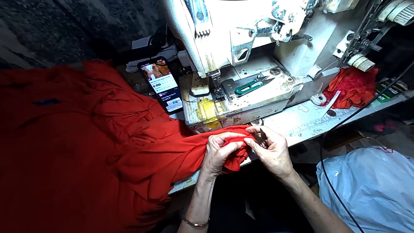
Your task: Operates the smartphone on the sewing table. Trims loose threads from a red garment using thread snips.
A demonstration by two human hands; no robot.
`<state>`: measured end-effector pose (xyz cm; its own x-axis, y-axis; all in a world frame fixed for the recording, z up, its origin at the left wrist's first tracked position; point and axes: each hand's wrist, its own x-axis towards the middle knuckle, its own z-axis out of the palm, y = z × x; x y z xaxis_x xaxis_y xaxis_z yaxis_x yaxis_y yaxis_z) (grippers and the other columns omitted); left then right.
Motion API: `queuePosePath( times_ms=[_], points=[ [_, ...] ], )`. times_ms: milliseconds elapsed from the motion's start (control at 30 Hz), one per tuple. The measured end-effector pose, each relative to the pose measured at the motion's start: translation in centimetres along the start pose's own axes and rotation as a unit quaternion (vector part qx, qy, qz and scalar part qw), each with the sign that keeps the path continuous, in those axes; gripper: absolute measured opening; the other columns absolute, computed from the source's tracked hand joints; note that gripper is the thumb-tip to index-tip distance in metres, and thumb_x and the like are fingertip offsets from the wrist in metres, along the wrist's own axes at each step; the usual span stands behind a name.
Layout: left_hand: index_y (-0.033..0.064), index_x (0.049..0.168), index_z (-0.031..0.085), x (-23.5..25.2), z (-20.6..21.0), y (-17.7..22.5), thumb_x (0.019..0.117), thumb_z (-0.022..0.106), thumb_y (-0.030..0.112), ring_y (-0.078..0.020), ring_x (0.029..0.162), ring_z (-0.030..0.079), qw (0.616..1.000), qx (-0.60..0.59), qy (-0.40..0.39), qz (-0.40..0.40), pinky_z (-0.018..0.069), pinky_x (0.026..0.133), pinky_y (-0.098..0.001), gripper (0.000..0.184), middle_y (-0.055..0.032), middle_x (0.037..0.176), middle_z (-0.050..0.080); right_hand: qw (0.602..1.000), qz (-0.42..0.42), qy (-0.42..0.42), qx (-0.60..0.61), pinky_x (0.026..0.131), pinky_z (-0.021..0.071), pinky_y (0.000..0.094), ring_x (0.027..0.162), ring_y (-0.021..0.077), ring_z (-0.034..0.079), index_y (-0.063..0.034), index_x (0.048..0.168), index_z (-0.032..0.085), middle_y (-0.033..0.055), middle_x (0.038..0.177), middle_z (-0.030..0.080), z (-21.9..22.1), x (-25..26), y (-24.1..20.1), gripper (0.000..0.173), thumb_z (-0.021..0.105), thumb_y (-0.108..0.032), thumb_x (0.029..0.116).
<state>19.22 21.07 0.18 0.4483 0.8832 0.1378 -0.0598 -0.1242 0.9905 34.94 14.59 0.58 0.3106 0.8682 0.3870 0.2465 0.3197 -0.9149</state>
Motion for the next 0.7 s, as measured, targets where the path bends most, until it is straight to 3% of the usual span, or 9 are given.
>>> queuePosePath(
  times_ms=[67, 167, 267, 367, 433, 467, 567, 700],
  points=[
    [0.009, 0.093, 0.079, 0.0, -0.1, 0.1, 0.083, 0.064, 0.005, -0.0069, 0.062, 0.066, 1.0, 0.016, -0.003, 0.0, 0.054, 0.054, -0.0216, 0.019, -0.0025, 0.076, 0.073, 0.998, -0.032, -0.02, -0.049, 0.057, 0.0507, 0.0164, 0.063, 0.0013, 0.06, -0.0035, 0.104, 0.073, 0.0, 0.083, 0.07, 0.0, 0.1, 0.6, 0.015, 0.072, -0.005, 0.0892],
    [0.0109, 0.084, 0.077, 0.0, 0.1, 0.2, 0.0837, 0.068, 0.007, -0.0061, 0.054, 0.062, 1.0, 0.023, 0.003, -0.021, 0.0499, 0.048, -0.0206, 0.01, -0.002, 0.068, 0.069, 0.996, -0.059, 0.005, -0.07, 0.052, 0.0458, 0.0163, 0.058, 0.0009, 0.055, -0.004, 0.094, 0.07, -0.0012, 0.073, 0.064, 0.3, 0.4, 1.2, 0.004, 0.07, -0.007, 0.0912],
    [0.0109, 0.082, 0.077, -0.1, 0.0, 0.2, 0.0854, 0.068, 0.009, -0.0059, 0.05, 0.057, 0.999, 0.01, 0.012, -0.033, 0.0465, 0.045, -0.0205, 0.01, -0.0021, 0.063, 0.066, 0.998, 0.001, 0.059, -0.012, 0.043, 0.042, 0.018, 0.049, 0.0044, 0.05, -0.0058, 0.099, 0.066, 0.0004, 0.069, 0.059, 0.2, 0.3, 1.1, 0.004, 0.066, -0.01, 0.0983],
    [0.0105, 0.083, 0.076, -0.1, 0.0, 0.2, 0.0919, 0.06, 0.01, -0.0038, 0.047, 0.052, 1.0, -0.001, 0.017, -0.024, 0.0425, 0.043, -0.0182, 0.018, 0.0, 0.06, 0.061, 0.993, 0.054, 0.107, -0.007, 0.04, 0.04, 0.0198, 0.045, 0.0065, 0.047, -0.0085, 0.107, 0.067, 0.001, 0.068, 0.059, -0.3, 0.0, 0.9, 0.014, 0.072, -0.011, 0.0941],
    [0.0105, 0.084, 0.076, -0.1, 0.1, 0.2, 0.0931, 0.056, 0.009, -0.0027, 0.046, 0.05, 0.999, -0.006, 0.022, -0.025, 0.0413, 0.043, -0.0174, 0.022, 0.0014, 0.059, 0.06, 0.993, 0.084, 0.083, -0.008, 0.043, 0.0418, 0.021, 0.049, 0.0068, 0.049, -0.0089, 0.115, 0.065, 0.0006, 0.074, 0.06, -0.8, -0.7, 0.3, 0.025, 0.074, -0.013, 0.091],
    [0.0112, 0.084, 0.076, -0.1, 0.1, 0.1, 0.0932, 0.055, 0.009, -0.0024, 0.047, 0.052, 0.999, -0.006, 0.024, -0.027, 0.0419, 0.043, -0.0172, 0.023, 0.0017, 0.06, 0.061, 0.993, 0.098, 0.062, -0.005, 0.043, 0.0444, 0.0213, 0.049, 0.0066, 0.05, -0.0094, 0.115, 0.064, 0.0, 0.075, 0.06, -0.9, -1.1, 0.0, 0.023, 0.07, -0.015, 0.0934],
    [0.012, 0.086, 0.077, -0.1, 0.2, 0.0, 0.0938, 0.054, 0.01, -0.0023, 0.05, 0.056, 0.999, -0.011, 0.029, -0.03, 0.0455, 0.045, -0.0176, 0.025, 0.0015, 0.063, 0.064, 0.988, 0.141, -0.008, 0.064, 0.042, 0.0454, 0.0213, 0.045, 0.0073, 0.052, -0.0077, 0.108, 0.063, 0.0009, 0.068, 0.061, -0.6, -2.3, -0.5, 0.011, 0.058, -0.014, 0.1015],
    [0.0117, 0.087, 0.077, -0.2, 0.1, -0.1, 0.0933, 0.051, 0.01, -0.0024, 0.052, 0.058, 0.999, -0.004, 0.035, -0.038, 0.0466, 0.047, -0.0179, 0.027, 0.0015, 0.065, 0.066, 0.98, 0.157, -0.053, 0.106, 0.041, 0.0405, 0.0175, 0.044, 0.0038, 0.049, -0.0063, 0.101, 0.064, 0.0003, 0.063, 0.062, 0.2, -2.3, -0.5, 0.009, 0.057, -0.012, 0.1014]
  ],
)
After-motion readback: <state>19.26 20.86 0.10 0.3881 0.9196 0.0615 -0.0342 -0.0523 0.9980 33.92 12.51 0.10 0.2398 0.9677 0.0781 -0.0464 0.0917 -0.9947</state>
